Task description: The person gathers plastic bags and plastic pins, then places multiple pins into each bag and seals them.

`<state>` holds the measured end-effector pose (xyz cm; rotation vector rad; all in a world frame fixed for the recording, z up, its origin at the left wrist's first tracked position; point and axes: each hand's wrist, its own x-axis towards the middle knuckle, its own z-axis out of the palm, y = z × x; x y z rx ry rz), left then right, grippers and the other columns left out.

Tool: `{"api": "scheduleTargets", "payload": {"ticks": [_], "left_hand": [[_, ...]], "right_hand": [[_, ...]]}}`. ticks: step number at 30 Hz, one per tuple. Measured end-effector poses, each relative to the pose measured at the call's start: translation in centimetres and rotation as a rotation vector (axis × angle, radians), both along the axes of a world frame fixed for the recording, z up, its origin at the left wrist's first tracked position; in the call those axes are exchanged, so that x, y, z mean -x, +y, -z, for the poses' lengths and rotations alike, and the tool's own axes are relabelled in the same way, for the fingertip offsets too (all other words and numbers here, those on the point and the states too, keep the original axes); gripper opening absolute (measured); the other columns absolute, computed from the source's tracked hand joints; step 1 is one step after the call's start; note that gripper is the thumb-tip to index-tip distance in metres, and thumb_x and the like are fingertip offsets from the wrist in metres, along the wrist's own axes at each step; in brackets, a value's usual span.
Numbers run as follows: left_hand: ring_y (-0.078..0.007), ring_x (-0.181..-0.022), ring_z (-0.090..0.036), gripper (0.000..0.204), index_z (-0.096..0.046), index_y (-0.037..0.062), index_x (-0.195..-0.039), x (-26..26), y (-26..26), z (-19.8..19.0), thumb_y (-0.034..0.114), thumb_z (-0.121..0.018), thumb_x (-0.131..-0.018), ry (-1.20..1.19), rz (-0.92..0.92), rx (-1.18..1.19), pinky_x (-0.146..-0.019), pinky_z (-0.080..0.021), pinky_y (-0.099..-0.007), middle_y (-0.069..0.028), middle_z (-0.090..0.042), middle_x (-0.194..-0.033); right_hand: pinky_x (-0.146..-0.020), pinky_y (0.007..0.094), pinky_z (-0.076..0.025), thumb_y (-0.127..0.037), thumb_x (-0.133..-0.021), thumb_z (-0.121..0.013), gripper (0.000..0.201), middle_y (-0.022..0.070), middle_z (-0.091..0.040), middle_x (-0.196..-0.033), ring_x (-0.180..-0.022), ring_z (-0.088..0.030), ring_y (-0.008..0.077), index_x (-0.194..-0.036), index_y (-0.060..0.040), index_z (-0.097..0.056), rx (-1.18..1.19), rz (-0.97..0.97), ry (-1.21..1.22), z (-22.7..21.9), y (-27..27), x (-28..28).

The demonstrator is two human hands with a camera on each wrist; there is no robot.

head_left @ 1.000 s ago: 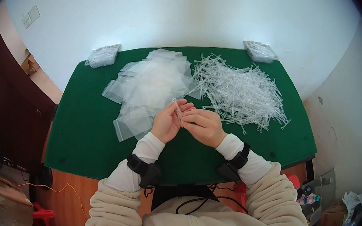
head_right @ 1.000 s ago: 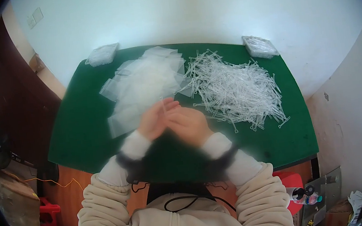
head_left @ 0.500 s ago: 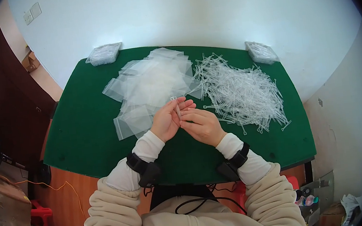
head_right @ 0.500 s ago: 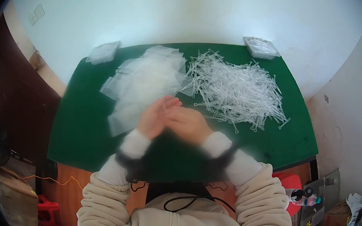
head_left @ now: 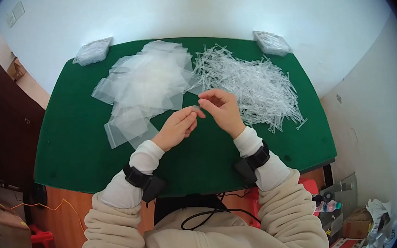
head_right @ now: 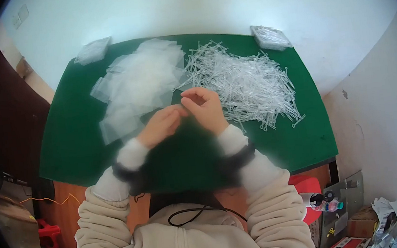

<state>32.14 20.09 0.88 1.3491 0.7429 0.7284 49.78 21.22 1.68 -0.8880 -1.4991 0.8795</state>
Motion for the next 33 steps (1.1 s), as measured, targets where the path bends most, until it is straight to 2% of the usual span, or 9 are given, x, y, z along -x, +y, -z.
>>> {"api": "scheduleTargets", "payload": {"ticks": [1,5,8,22,25,26,28,29,33], "left_hand": [[-0.0048,-0.057,-0.033,0.025,-0.054,0.0062,-0.105,0.1,0.0,0.1,0.023,-0.038,-0.097,0.005,-0.009,0.004,-0.051,-0.028,-0.0193,0.0041,-0.040,-0.068],[-0.0062,-0.060,-0.038,0.026,-0.057,0.0052,-0.103,0.8,0.4,-0.1,0.023,-0.043,-0.092,-0.002,-0.008,0.044,-0.052,-0.031,-0.0191,0.0029,-0.045,-0.071],[-0.0044,-0.056,-0.033,0.024,-0.057,0.0045,-0.102,0.7,0.2,-0.4,0.020,-0.040,-0.094,-0.076,0.022,0.104,-0.051,-0.028,-0.0186,0.0030,-0.044,-0.071],[-0.0043,-0.057,-0.034,0.024,-0.055,0.0041,-0.108,0.7,0.4,-0.2,0.019,-0.040,-0.096,-0.084,-0.032,0.113,-0.051,-0.029,-0.0186,0.0023,-0.047,-0.074],[-0.0046,-0.057,-0.034,0.025,-0.055,0.0045,-0.109,1.0,1.0,-0.1,0.020,-0.040,-0.097,-0.150,-0.063,0.124,-0.052,-0.030,-0.0188,0.0025,-0.047,-0.074],[-0.0048,-0.058,-0.035,0.025,-0.055,0.0047,-0.110,1.0,1.4,0.2,0.020,-0.039,-0.097,-0.188,-0.132,0.098,-0.053,-0.031,-0.0189,0.0025,-0.047,-0.073],[-0.0051,-0.059,-0.036,0.026,-0.054,0.0049,-0.111,1.4,1.7,0.1,0.020,-0.038,-0.098,-0.257,-0.281,0.043,-0.054,-0.032,-0.0191,0.0026,-0.046,-0.073],[-0.0051,-0.059,-0.036,0.026,-0.054,0.0049,-0.111,1.5,1.7,0.0,0.020,-0.038,-0.098,-0.252,-0.287,0.040,-0.054,-0.032,-0.0191,0.0026,-0.046,-0.073],[-0.0057,-0.060,-0.038,0.027,-0.054,0.0043,-0.112,1.4,1.6,0.0,0.021,-0.037,-0.098,-0.263,-0.407,0.067,-0.055,-0.033,-0.0191,0.0027,-0.046,-0.072]], "right_hand": [[-0.064,0.0218,-0.047,-0.003,-0.080,-0.063,0.007,0.0038,-0.064,-0.080,-0.072,-0.060,0.0088,-0.086,0.0008,-0.063,0.132,-0.096,0.103,0.2,0.1,0.1],[-0.064,0.0203,-0.046,-0.002,-0.081,-0.060,0.009,0.0035,-0.063,-0.080,-0.072,-0.059,0.0075,-0.089,0.0022,-0.063,0.190,-0.143,0.123,0.4,0.0,0.3],[-0.064,0.0209,-0.047,-0.001,-0.082,-0.059,0.009,0.0032,-0.063,-0.078,-0.071,-0.059,0.0080,-0.090,0.0018,-0.063,0.164,-0.145,0.097,0.2,-0.1,0.5],[-0.062,0.0215,-0.047,-0.002,-0.083,-0.059,0.008,0.0032,-0.064,-0.077,-0.069,-0.059,0.0078,-0.088,0.0022,-0.064,0.195,-0.143,0.116,0.5,0.5,-0.3],[-0.060,0.0231,-0.047,-0.005,-0.081,-0.061,0.009,0.0048,-0.066,-0.077,-0.066,-0.060,0.0116,-0.086,0.0001,-0.066,-0.006,0.158,-0.207,0.2,2.0,-3.0],[-0.060,0.0231,-0.047,-0.005,-0.081,-0.061,0.009,0.0048,-0.066,-0.077,-0.066,-0.060,0.0116,-0.086,0.0001,-0.066,-0.006,0.162,-0.208,0.2,1.9,-3.8],[-0.061,0.0273,-0.048,-0.006,-0.077,-0.062,0.009,0.0065,-0.065,-0.077,-0.067,-0.061,0.0178,-0.083,-0.0016,-0.067,-0.091,0.297,-0.569,-0.2,1.8,-4.9],[-0.062,0.0294,-0.048,-0.006,-0.076,-0.062,0.009,0.0074,-0.065,-0.077,-0.068,-0.061,0.0209,-0.082,-0.0025,-0.067,-0.135,0.361,-0.745,-0.2,1.8,-4.9],[-0.068,0.0362,-0.047,-0.008,-0.071,-0.063,0.008,0.0092,-0.062,-0.078,-0.076,-0.058,0.0288,-0.077,-0.0049,-0.067,-0.291,0.376,-0.939,0.5,1.8,-4.2]]}}
